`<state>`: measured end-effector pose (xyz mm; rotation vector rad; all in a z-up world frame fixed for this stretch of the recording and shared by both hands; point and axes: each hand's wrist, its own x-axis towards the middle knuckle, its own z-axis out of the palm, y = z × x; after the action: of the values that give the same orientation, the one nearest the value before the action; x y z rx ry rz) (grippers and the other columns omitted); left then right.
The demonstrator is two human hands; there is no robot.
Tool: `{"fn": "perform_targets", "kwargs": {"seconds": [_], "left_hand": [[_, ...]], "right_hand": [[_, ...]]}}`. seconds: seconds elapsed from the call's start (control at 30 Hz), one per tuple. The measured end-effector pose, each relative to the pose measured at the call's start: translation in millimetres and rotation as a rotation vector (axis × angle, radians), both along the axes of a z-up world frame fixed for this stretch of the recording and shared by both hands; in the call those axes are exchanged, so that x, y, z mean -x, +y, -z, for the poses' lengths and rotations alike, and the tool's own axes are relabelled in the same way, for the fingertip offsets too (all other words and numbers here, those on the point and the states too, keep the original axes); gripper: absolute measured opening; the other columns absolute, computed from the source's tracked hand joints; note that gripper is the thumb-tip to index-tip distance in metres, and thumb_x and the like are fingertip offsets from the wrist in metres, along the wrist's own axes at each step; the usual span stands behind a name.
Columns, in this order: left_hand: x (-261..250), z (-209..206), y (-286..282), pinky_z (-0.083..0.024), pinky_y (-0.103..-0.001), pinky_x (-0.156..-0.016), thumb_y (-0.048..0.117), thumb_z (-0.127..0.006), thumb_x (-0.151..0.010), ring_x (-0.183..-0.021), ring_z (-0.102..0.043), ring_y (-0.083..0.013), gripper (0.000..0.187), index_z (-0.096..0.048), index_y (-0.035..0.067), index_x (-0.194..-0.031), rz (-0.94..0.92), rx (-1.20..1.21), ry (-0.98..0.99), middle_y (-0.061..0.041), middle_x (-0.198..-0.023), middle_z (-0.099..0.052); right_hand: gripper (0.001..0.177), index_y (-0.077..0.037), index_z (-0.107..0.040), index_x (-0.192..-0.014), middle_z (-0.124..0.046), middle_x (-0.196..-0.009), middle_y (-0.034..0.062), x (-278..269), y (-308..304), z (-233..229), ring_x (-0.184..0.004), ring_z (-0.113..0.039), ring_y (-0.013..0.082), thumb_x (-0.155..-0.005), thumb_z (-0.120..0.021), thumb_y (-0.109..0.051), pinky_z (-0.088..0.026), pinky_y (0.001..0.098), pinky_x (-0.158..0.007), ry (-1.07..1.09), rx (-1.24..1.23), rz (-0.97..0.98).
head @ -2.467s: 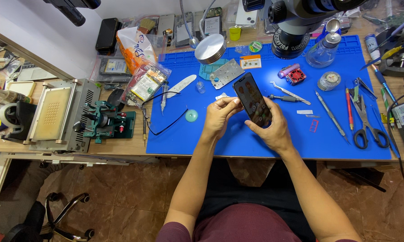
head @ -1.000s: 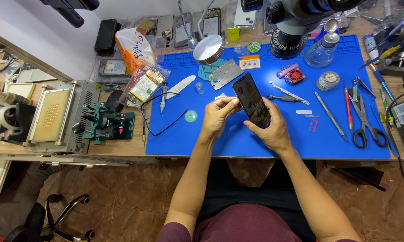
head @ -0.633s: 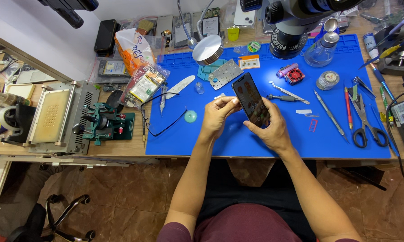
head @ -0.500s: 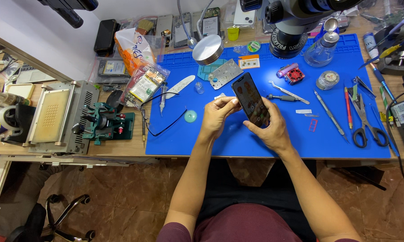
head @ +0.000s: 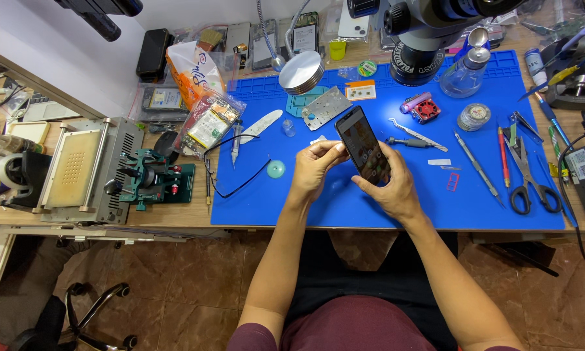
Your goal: The person works on a disassembled smartphone placed on a blue mat, using a precision screwdriver to tighten screws on the device's internal components. After securing the parts, the person picks up the phone, turns it over, and interacts with the touchscreen to verify functionality.
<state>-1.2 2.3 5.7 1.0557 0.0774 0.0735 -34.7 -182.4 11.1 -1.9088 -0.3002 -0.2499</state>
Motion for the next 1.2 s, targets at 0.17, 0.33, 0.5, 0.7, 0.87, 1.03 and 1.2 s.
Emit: {"fn": "perform_targets", "kwargs": {"seconds": [0.17, 0.33, 0.5, 0.7, 0.87, 1.03, 1.2], "left_hand": [[-0.2, 1.7, 1.7, -0.066, -0.043, -0.085, 0.004, -0.085, -0.089, -0.091, -0.078, -0.0294, 0.021, -0.077, -0.008, -0.104, 0.003, 0.0, 0.001, -0.023, -0.095, -0.078], [-0.3, 3.0, 1.9, -0.066, -0.044, -0.085, 0.003, -0.085, -0.089, -0.09, -0.078, -0.03, 0.021, -0.077, -0.008, -0.104, 0.002, 0.006, -0.002, -0.023, -0.095, -0.078], [0.9, 1.7, 1.9, -0.066, -0.043, -0.085, 0.003, -0.085, -0.089, -0.09, -0.078, -0.0294, 0.021, -0.077, -0.008, -0.104, 0.002, 0.008, 0.001, -0.023, -0.095, -0.078], [0.2, 2.4, 1.7, -0.066, -0.043, -0.085, 0.003, -0.085, -0.09, -0.09, -0.078, -0.03, 0.02, -0.077, -0.009, -0.104, -0.003, 0.003, -0.004, -0.024, -0.095, -0.078], [3.0, 0.4, 0.9, -0.066, -0.045, -0.089, 0.003, -0.083, -0.091, -0.094, -0.078, -0.033, 0.022, -0.076, -0.009, -0.109, 0.007, 0.023, -0.007, -0.027, -0.101, -0.077], [24.2, -10.4, -6.2, -0.061, -0.043, -0.101, 0.008, -0.074, -0.099, -0.11, -0.074, -0.0325, 0.034, -0.069, -0.011, -0.127, 0.016, 0.052, -0.009, -0.028, -0.119, -0.073], [51.7, 15.5, -22.7, -0.047, -0.043, -0.116, 0.024, -0.065, -0.106, -0.136, -0.058, -0.0296, 0.051, -0.056, 0.0, -0.151, 0.151, 0.023, 0.053, -0.019, -0.146, -0.062]], "right_hand": [[0.09, 0.0, -0.053, -0.15, -0.058, -0.11, 0.0184, -0.2, 0.6, -0.1, -0.078, -0.057, 0.0283, -0.078, -0.095, -0.032, -0.049, 0.0377, -0.066, -0.009, 0.007, 0.006], [0.089, 0.0, -0.053, -0.15, -0.058, -0.11, 0.0183, -0.8, 0.3, 1.8, -0.078, -0.057, 0.0283, -0.078, -0.095, -0.032, -0.049, 0.0377, -0.065, -0.011, 0.005, 0.005], [0.09, 0.001, -0.053, -0.15, -0.058, -0.111, 0.0187, -0.5, 0.3, 2.2, -0.08, -0.057, 0.0292, -0.078, -0.095, -0.032, -0.049, 0.0377, -0.066, -0.015, -0.001, 0.001], [0.089, 0.001, -0.053, -0.149, -0.058, -0.113, 0.0196, -0.6, 0.7, 1.8, -0.083, -0.059, 0.0307, -0.078, -0.095, -0.032, -0.05, 0.0384, -0.067, -0.021, 0.009, 0.004], [0.09, 0.001, -0.053, -0.15, -0.06, -0.116, 0.0202, -2.5, -0.2, 8.9, -0.094, -0.062, 0.0332, -0.078, -0.096, -0.034, -0.053, 0.041, -0.075, -0.033, -0.001, 0.021], [0.089, 0.003, -0.053, -0.149, -0.061, -0.12, 0.0229, -1.4, -1.5, 12.5, -0.104, -0.065, 0.0377, -0.079, -0.095, -0.034, -0.055, 0.0462, -0.085, -0.043, -0.017, 0.052], [0.096, -0.002, -0.054, -0.152, -0.062, -0.121, 0.0219, 1.6, 12.5, 33.6, -0.108, -0.066, 0.0427, -0.074, -0.096, -0.04, -0.054, 0.0499, -0.092, -0.135, 0.066, 0.144]]}}
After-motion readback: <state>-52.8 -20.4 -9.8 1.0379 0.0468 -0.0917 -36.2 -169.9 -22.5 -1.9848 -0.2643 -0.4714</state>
